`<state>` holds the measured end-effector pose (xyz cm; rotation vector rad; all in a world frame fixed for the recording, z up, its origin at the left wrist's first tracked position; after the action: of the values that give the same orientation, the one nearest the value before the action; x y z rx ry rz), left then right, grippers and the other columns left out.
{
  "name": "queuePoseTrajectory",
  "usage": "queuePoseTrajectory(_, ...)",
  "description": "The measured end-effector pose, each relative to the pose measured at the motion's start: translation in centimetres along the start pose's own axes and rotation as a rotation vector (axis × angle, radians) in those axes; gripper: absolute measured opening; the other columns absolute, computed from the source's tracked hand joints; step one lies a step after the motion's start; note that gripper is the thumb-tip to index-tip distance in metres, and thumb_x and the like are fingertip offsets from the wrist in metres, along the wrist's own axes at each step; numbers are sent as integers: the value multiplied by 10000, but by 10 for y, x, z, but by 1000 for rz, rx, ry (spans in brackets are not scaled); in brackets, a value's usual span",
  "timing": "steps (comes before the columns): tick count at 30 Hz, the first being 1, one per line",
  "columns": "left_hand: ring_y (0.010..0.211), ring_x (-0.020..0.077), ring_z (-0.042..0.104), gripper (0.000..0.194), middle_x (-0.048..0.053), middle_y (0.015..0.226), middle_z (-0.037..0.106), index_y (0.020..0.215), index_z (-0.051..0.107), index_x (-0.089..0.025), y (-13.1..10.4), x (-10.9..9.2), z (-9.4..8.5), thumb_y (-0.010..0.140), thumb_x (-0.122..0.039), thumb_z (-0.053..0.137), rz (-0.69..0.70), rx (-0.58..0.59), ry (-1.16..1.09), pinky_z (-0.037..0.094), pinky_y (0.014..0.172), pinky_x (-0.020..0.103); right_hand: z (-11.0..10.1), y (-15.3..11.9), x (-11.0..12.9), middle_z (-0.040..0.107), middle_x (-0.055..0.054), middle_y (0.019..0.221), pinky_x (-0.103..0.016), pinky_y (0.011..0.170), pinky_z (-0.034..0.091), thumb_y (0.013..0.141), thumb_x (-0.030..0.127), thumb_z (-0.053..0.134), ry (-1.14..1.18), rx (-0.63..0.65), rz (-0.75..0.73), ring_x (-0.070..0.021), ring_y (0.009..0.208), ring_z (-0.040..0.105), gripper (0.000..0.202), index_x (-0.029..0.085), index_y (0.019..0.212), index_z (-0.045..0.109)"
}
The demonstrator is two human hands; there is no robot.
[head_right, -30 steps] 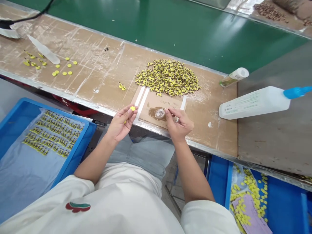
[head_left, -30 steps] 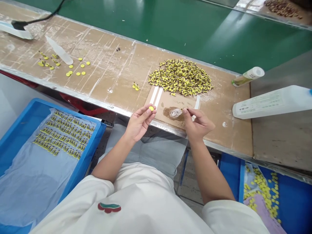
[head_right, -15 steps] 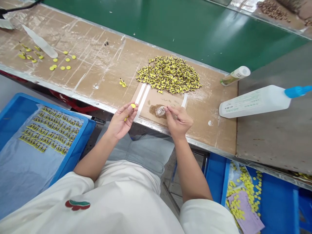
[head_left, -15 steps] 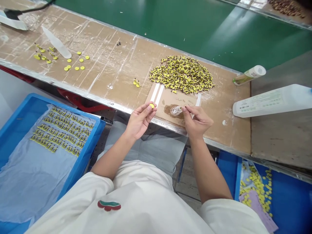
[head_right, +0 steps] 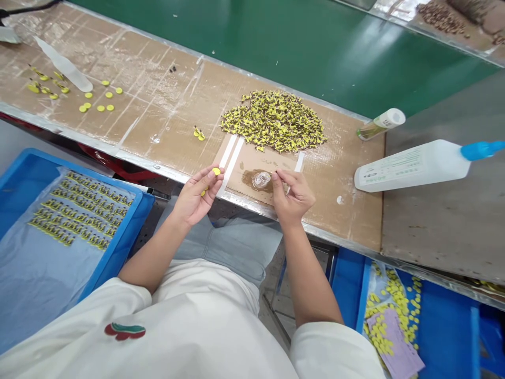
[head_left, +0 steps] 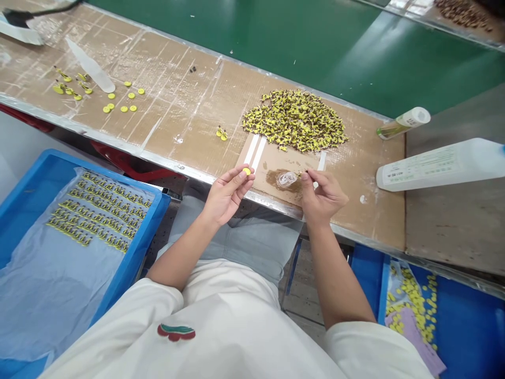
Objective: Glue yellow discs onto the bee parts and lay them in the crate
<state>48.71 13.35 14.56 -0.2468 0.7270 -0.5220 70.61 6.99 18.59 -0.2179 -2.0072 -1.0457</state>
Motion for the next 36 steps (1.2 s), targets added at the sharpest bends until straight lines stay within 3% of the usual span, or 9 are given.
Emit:
queuePoseTrajectory(7,904,81,705,197,33,1021,735,994,725,-159,0,0,0,811,-119,666,-1,12,-2,514,955,189,5,0,-2,708,-45,903,-401,805,570,822,394,666,-123,96,25,-206,846,682,185,251,924,724)
queuePoseTrajectory(17,987,123,699,286,43,1040,738,1059,709,-172,-1,4,-1,783,-104,689,-58,-39,-74,504,996,224,6,1,-2,712,-49,904,-413,806,577,820,418,660,-142,103,42,-207,841,683,201,250,911,721)
queuePoseTrajectory(27,899,85,709,207,27,977,744,990,722,-161,-1,1,0,794,-108,681,-19,18,-47,523,945,189,6,1,-2,714,-50,888,-407,805,576,809,391,681,-90,86,39,-200,832,682,175,239,886,716)
queuePoseTrajectory(31,938,99,705,220,32,1021,738,995,717,-159,-3,2,0,784,-104,687,-39,0,-48,512,975,208,4,1,-9,711,-53,880,-419,839,575,790,435,694,-25,30,96,-209,858,687,237,218,887,699)
queuePoseTrajectory(36,920,105,708,216,37,1002,740,1005,714,-166,-4,4,4,793,-132,687,-50,28,-25,523,950,209,-7,-1,-11,705,-61,859,-424,771,598,777,504,689,95,-106,276,-226,798,699,322,209,906,677)
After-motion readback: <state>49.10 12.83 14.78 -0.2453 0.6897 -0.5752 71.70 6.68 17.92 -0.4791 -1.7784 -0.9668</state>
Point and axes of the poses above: each hand's wrist, its own y-axis towards the middle knuckle, its own z-axis out of the palm, x = y × z, the point moved 7 cm from there along y, towards the middle knuckle
